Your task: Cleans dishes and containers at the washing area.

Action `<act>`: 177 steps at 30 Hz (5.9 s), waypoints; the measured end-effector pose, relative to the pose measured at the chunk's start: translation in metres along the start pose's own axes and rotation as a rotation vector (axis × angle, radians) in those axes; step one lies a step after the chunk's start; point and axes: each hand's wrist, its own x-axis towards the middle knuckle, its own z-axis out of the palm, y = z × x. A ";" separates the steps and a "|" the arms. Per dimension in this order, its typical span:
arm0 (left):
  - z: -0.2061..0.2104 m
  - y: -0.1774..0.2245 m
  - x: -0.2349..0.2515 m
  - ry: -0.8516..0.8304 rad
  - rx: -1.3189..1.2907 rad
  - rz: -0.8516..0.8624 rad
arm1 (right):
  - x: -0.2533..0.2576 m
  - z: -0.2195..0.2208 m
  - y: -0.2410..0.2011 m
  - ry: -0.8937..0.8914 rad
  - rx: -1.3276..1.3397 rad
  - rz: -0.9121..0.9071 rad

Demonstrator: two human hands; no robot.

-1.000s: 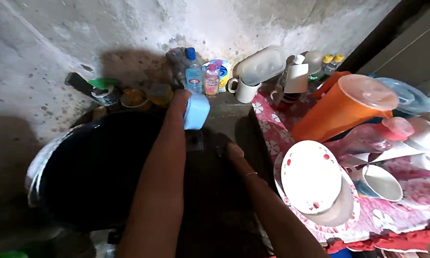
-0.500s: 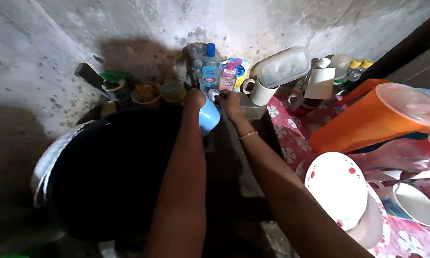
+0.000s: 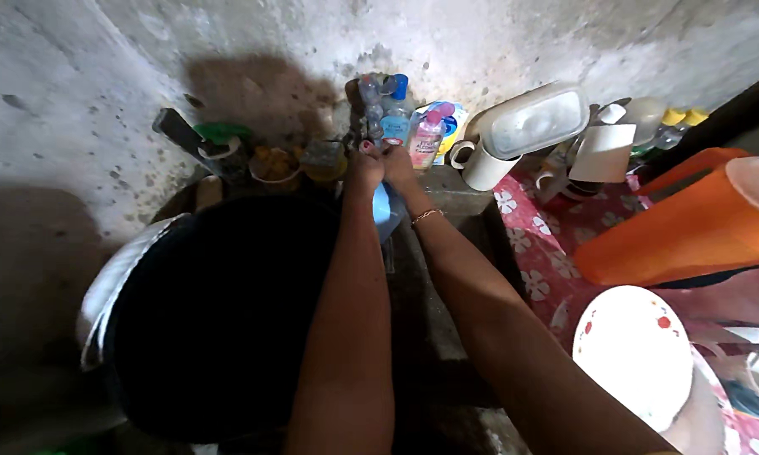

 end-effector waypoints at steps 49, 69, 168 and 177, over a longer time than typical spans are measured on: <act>-0.003 -0.008 0.000 0.237 0.041 0.217 | -0.107 -0.044 0.093 0.159 0.194 -0.207; -0.002 -0.015 0.006 0.204 0.046 0.178 | -0.110 -0.037 0.090 -0.309 1.095 0.430; -0.195 -0.118 -0.323 1.184 0.274 0.097 | -0.188 -0.039 -0.198 -0.609 0.938 -0.386; -0.228 -0.197 -0.333 1.050 0.175 -0.119 | -0.217 0.101 -0.274 -0.789 0.706 -0.053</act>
